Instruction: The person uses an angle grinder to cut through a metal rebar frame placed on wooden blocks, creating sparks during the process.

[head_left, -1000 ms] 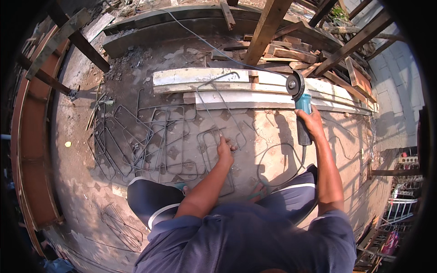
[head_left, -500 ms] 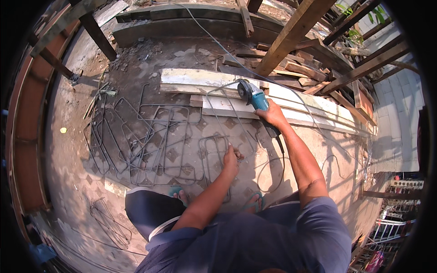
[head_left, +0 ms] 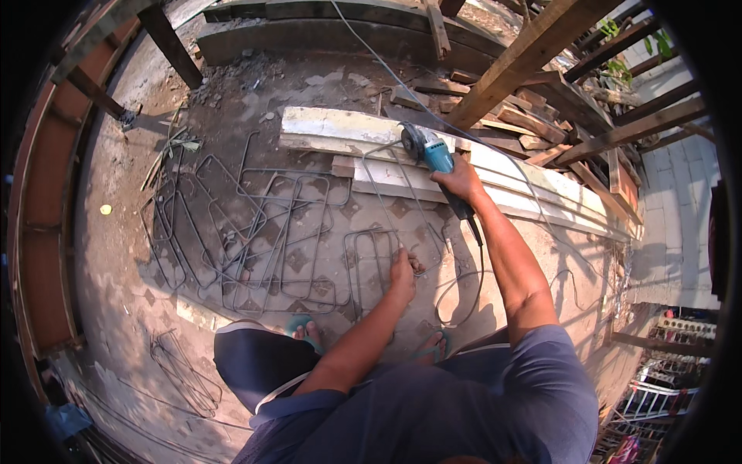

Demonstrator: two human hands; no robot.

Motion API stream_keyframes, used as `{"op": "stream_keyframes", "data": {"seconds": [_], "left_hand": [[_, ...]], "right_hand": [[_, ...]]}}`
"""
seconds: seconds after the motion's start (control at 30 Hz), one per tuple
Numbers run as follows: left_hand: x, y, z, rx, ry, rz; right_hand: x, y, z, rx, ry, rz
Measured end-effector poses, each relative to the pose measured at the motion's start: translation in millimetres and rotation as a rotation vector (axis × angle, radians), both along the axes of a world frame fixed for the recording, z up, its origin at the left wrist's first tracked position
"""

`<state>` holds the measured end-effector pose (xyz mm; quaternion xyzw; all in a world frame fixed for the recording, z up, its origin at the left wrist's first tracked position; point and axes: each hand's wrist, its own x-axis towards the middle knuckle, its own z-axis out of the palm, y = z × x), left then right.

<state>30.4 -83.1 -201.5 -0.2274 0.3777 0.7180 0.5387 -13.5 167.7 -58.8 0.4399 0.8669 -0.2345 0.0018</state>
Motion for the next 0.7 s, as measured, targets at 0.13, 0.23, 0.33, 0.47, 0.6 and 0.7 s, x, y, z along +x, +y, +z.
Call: {"op": "stream_keyframes", "data": {"seconds": [0.13, 0.23, 0.33, 0.47, 0.6, 0.7], "left_hand": [[-0.7, 1.5, 0.9, -0.012, -0.032, -0.005], [0.6, 1.8, -2.7, 0.003, -0.014, -0.007], [2.4, 1.2, -4.0, -0.001, -0.006, -0.016], [2.4, 3.5, -2.9, -0.005, -0.014, -0.024], [0.5, 2.5, -6.5, -0.029, 0.013, -0.104], [1.0, 5.8, 4.1, -0.065, -0.068, -0.172]], "right_hand": [[-1.2, 1.7, 1.5, -0.024, 0.006, 0.005], [-4.1, 3.6, 1.6, -0.034, -0.007, 0.009], [-6.4, 4.1, 3.1, -0.054, -0.020, 0.014], [-5.5, 7.1, 1.4, -0.056, -0.026, 0.011], [-8.4, 4.1, 3.8, -0.047, -0.046, 0.022], [-3.2, 8.6, 3.4, -0.061, -0.036, 0.007]]}}
